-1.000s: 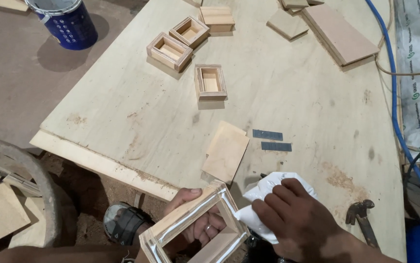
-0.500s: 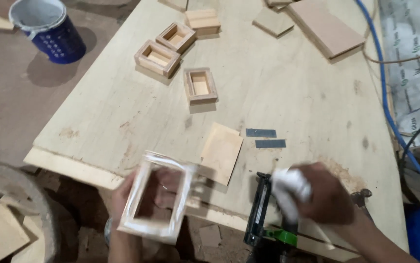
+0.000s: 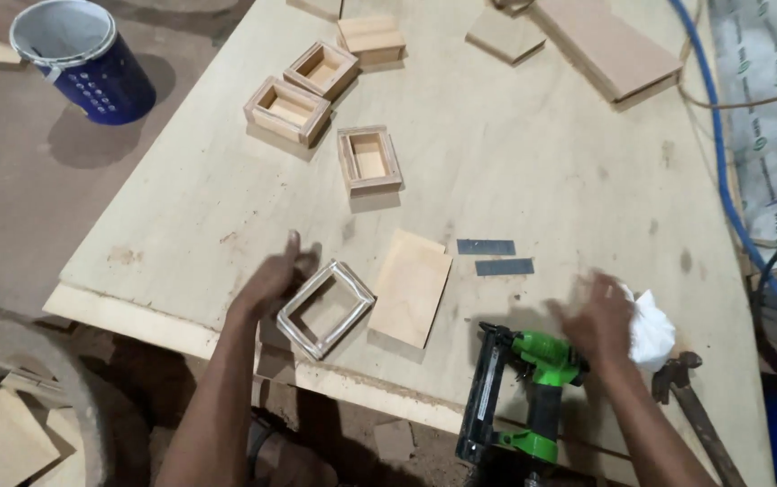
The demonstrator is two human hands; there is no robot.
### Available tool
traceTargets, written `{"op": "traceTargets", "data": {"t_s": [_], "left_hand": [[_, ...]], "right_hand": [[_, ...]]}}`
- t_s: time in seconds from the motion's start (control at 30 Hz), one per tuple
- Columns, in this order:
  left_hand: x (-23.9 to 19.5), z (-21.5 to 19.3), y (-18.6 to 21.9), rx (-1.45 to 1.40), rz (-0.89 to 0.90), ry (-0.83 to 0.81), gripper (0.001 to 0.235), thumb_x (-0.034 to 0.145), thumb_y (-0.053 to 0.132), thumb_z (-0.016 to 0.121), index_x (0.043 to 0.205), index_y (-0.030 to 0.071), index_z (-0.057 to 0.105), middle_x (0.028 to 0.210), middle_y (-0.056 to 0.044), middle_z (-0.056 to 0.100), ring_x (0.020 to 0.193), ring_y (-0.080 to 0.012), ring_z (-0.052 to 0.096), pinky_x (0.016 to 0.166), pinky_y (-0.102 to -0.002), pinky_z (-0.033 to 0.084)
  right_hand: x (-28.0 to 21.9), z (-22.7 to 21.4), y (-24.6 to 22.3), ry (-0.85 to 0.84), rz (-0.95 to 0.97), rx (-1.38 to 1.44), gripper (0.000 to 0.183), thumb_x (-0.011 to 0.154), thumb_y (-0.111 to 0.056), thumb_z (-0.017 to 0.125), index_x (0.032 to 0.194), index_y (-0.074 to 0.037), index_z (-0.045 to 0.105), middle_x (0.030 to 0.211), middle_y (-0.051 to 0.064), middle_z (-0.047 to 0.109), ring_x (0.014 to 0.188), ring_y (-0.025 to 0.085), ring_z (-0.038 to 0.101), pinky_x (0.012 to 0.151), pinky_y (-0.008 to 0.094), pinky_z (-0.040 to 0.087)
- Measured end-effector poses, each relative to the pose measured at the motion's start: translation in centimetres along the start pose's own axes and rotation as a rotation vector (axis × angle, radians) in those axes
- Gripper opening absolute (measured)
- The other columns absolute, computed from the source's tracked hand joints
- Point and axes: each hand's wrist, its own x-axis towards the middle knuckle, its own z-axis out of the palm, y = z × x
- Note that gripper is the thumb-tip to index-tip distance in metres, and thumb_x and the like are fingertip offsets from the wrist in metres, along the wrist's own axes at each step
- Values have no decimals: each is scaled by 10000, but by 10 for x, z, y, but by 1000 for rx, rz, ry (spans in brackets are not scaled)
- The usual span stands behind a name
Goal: Assembling small wooden frames by applying glue, wiping excess, and fastening with a pneumatic nail gun.
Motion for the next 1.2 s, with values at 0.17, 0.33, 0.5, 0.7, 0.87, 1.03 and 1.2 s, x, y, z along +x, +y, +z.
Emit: {"op": "traceTargets", "data": {"t_s": [0.17,0.33,0.5,0.7,0.87,1.03,1.2], "left_hand": [[45,-22,-36,62,168,326,791,984,755,168,1404,240,597,1198,-74,716,1184,-283,641,1022,-389,517],[16,-22,-41,92,266,505,658,1052,587,262,1467,140,509,1286,-156,646,1188,-323,622,1028,-448,500],[-8,38,-34,-94,745,941,377,1049,176,570,1369,-24,566,1150,-247,638,1003,-378,645,783,-443,559],[-50,134,4,742,746,198,1632,539,790,919,1549,7,-95,1656,-168,-90,1521,-287,-74,1226,-460,-45],[-59,104,-12,235,754,441,1409,428,673,913,1504,-35,339,1258,-302,553,1186,-486,561,1032,-548,427],[-63,17,-61,436,450,558,1343,504,543,961,1514,-41,298,1405,-308,477,1355,-463,424,1174,-539,289],[-50,-11,-74,460,297,630,1399,457,575,972,1531,1,282,1434,-241,464,1389,-392,414,1179,-490,308]], "right_hand": [[-55,-4,-112,-161,-837,333,1242,602,-605,917,1502,13,326,1497,323,373,1407,498,319,1168,605,241],[-49,17,-158,-255,-843,-60,1348,644,-805,751,1606,-126,96,1611,237,139,1486,428,166,1179,609,171],[-53,-6,-140,-492,-582,804,1177,547,-483,925,1554,-238,369,1548,127,402,1427,369,390,1163,534,301],[-60,-16,-118,-1502,-549,2185,928,891,-555,677,1525,-45,230,1378,272,425,1252,460,482,935,680,522],[-54,4,-147,-836,-96,1732,361,1052,-364,412,773,-142,468,601,116,685,687,341,768,592,418,619],[-56,40,-152,-288,-594,209,989,818,-604,701,1575,-181,224,1497,221,266,1311,440,498,1021,480,578],[-16,55,-195,-165,-600,36,826,951,-638,457,1580,-147,244,1547,262,213,1401,465,386,1138,511,432]]}}
